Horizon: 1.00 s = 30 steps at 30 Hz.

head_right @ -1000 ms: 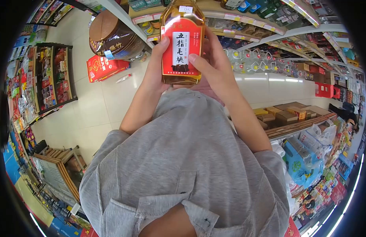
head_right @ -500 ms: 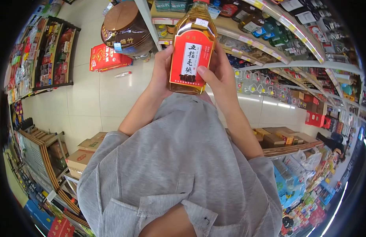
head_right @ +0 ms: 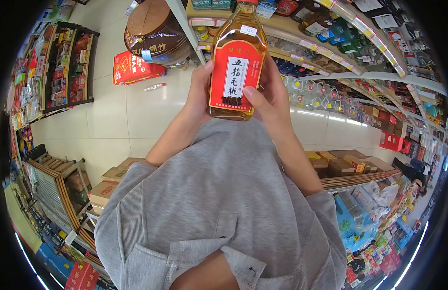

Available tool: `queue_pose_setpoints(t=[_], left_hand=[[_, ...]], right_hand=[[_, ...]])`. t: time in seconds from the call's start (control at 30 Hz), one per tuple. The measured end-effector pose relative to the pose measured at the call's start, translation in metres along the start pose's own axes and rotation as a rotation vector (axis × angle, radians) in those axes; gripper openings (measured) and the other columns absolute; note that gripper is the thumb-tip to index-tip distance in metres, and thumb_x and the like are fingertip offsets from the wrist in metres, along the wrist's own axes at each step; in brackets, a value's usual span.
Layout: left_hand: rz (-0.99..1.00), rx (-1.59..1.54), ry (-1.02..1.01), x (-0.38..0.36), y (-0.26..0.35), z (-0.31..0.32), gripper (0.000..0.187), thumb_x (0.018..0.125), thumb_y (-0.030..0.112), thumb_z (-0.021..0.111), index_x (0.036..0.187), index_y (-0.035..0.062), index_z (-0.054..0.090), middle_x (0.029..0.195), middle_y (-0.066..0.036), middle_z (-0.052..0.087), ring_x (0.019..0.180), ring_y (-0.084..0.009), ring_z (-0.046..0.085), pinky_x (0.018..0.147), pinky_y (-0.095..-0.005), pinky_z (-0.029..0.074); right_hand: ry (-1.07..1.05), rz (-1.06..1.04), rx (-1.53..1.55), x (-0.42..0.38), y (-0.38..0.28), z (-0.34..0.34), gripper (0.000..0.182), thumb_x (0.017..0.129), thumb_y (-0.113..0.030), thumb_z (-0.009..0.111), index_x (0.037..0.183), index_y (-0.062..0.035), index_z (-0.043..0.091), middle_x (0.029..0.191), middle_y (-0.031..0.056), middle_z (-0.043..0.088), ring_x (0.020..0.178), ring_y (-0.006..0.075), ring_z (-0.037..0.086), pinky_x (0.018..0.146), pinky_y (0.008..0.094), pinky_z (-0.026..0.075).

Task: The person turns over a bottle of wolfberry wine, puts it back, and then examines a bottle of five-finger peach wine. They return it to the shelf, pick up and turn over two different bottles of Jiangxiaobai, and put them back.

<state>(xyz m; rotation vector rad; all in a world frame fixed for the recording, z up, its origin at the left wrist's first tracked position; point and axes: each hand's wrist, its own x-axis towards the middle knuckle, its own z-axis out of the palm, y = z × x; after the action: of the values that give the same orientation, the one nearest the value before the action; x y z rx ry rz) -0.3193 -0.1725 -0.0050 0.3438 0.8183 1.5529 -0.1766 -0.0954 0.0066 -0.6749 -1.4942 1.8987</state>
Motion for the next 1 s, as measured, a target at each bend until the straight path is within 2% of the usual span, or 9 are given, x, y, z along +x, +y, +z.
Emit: queue_pose_setpoints(t=[0.13,0.43,0.63,1.0], left_hand=[[-0.003,-0.018,-0.064,0.001,-0.005,-0.007,0.071,0.102,0.056,0.035,0.143,-0.0004,0.046,0.128,-0.020,0.065,0.111,-0.0282,0.070,0.092,-0.0414,0.061],[-0.006,-0.015,-0.045,0.002,-0.005,-0.007,0.075,0.100,0.059,0.036,0.144,-0.0004,0.045,0.127,-0.020,0.065,0.111,-0.0279,0.070,0.091,-0.0418,0.061],[0.017,0.023,-0.015,-0.001,-0.007,-0.004,0.073,0.102,0.059,0.033,0.146,0.0013,0.043,0.130,-0.019,0.063,0.112,-0.0271,0.069,0.092,-0.0412,0.062],[-0.008,0.034,0.012,-0.005,-0.006,0.006,0.076,0.101,0.062,0.036,0.144,0.0001,0.045,0.129,-0.020,0.064,0.113,-0.0274,0.069,0.092,-0.0414,0.061]], right_hand=[[0.007,0.024,0.002,-0.003,0.001,0.000,0.088,0.091,-0.017,0.070,0.161,-0.0001,0.020,0.152,0.0156,0.045,0.137,0.0224,0.047,0.109,0.0378,0.044],[-0.008,-0.010,-0.025,-0.001,0.005,-0.002,0.085,0.092,-0.018,0.069,0.161,-0.0012,0.022,0.141,0.0124,0.050,0.130,0.0206,0.051,0.107,0.0357,0.044],[-0.016,0.031,-0.009,-0.004,0.001,-0.001,0.085,0.092,-0.020,0.068,0.160,-0.0004,0.022,0.143,0.0143,0.049,0.131,0.0213,0.050,0.109,0.0359,0.044],[-0.012,-0.041,-0.009,-0.009,0.007,-0.008,0.083,0.093,-0.019,0.067,0.160,0.0015,0.022,0.146,0.0168,0.049,0.134,0.0225,0.049,0.111,0.0372,0.042]])
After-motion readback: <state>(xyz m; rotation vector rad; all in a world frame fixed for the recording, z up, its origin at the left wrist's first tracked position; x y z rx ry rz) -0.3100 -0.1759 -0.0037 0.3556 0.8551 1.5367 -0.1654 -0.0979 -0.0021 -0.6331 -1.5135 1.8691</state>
